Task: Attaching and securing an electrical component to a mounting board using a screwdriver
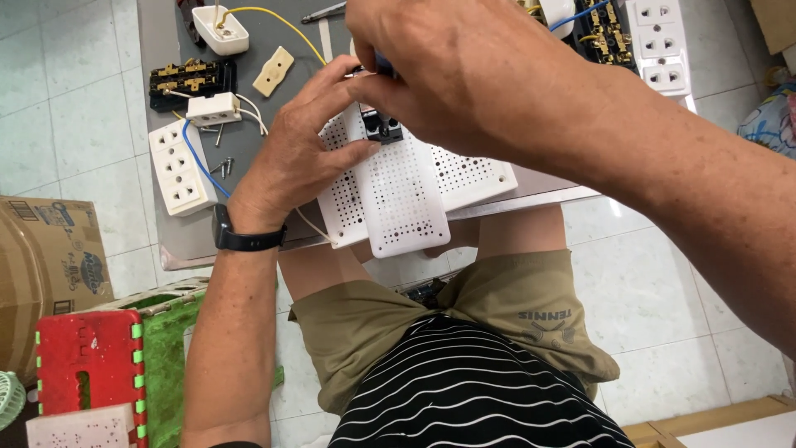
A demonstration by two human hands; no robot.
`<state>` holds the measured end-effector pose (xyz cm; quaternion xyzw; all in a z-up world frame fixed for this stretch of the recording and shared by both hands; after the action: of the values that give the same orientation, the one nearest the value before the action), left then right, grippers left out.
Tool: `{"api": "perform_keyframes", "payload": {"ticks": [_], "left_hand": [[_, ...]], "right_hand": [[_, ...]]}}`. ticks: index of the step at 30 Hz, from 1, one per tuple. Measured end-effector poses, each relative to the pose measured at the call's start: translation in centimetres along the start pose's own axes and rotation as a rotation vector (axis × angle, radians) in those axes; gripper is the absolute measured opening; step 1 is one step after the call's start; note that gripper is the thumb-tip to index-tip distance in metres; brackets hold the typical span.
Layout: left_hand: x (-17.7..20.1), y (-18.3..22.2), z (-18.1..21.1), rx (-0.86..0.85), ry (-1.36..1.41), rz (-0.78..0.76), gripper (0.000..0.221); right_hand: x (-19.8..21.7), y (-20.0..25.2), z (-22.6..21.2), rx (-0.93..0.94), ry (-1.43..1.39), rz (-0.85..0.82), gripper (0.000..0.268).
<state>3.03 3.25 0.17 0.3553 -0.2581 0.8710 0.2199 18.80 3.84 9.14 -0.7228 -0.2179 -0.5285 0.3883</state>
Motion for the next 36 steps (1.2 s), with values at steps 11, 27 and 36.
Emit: {"api": "perform_keyframes", "payload": {"ticks": [11, 27, 36], "left_hand": [[0.3, -0.2, 1.0, -0.018, 0.045, 0.025, 0.043], [-1.0, 0.7, -1.4, 0.189, 0.050, 0.109, 0.104], [-1.3, 1.4, -1.4, 0.217, 0.147, 0.157, 0.098]], "right_hand": [[0.2, -1.4, -0.2, 0.096, 0.272, -0.210, 0.025], [0.5, -1.2, 1.3, -0.116, 0.225, -0.382, 0.035], [0.5, -1.9, 0.2, -0.078, 0.409, -0.507, 0.030]]}}
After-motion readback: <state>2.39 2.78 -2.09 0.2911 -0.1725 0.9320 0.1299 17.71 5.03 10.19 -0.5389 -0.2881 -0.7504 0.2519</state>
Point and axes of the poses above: each hand's wrist, its own y-axis away from the middle knuckle, its own x-axis out of the back of the hand, z = x × y, the point moved 5 cm from there along -y, towards the middle knuckle
